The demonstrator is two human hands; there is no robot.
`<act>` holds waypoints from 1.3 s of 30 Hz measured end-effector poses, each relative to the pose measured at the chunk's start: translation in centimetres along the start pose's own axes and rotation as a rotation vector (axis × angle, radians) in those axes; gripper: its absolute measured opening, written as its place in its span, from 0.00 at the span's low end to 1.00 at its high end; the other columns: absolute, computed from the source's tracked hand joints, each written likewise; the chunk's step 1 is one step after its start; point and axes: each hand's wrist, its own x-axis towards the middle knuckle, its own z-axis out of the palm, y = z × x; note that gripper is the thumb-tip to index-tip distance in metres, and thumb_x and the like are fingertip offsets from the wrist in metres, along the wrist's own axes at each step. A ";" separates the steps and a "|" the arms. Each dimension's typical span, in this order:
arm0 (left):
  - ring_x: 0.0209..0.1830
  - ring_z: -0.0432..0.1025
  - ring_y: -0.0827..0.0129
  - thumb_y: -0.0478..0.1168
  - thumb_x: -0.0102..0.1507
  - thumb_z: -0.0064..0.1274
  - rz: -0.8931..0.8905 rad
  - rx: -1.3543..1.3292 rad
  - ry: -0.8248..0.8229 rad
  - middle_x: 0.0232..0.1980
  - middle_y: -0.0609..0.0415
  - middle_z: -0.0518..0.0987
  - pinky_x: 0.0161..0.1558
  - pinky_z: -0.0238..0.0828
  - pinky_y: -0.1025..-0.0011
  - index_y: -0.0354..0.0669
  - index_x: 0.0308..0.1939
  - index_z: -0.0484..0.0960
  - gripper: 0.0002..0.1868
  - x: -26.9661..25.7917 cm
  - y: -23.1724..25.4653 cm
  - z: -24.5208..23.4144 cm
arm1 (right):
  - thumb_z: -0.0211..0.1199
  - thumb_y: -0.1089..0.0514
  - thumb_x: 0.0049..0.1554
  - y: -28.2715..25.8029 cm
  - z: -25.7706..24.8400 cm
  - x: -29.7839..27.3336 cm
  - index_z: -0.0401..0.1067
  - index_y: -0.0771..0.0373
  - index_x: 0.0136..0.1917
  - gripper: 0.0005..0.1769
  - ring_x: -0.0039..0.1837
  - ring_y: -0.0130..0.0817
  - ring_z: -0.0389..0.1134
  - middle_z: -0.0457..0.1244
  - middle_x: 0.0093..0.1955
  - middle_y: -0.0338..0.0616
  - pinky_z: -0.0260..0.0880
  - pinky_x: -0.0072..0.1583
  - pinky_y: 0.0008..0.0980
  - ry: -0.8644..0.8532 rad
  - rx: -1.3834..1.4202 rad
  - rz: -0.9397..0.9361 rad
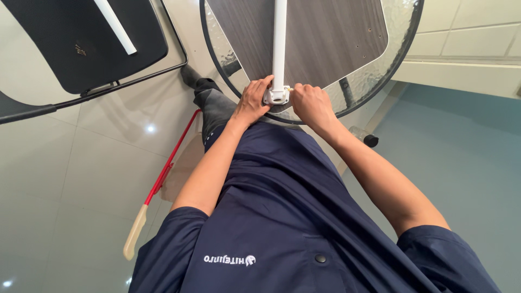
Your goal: The person assembles white table legs onto a tabletop using a screwdriver. They insert screws into the leg brackets and tighten them one by one, working on each leg in turn.
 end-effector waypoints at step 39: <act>0.61 0.69 0.52 0.33 0.60 0.62 -0.086 -0.081 0.147 0.61 0.47 0.74 0.63 0.67 0.61 0.44 0.68 0.71 0.33 -2.1 -2.6 -7.4 | 0.57 0.60 0.68 -0.4 -6.8 -1.9 0.65 0.65 0.66 0.15 0.40 0.45 0.67 0.65 0.39 0.56 0.65 0.44 0.43 0.201 0.524 0.458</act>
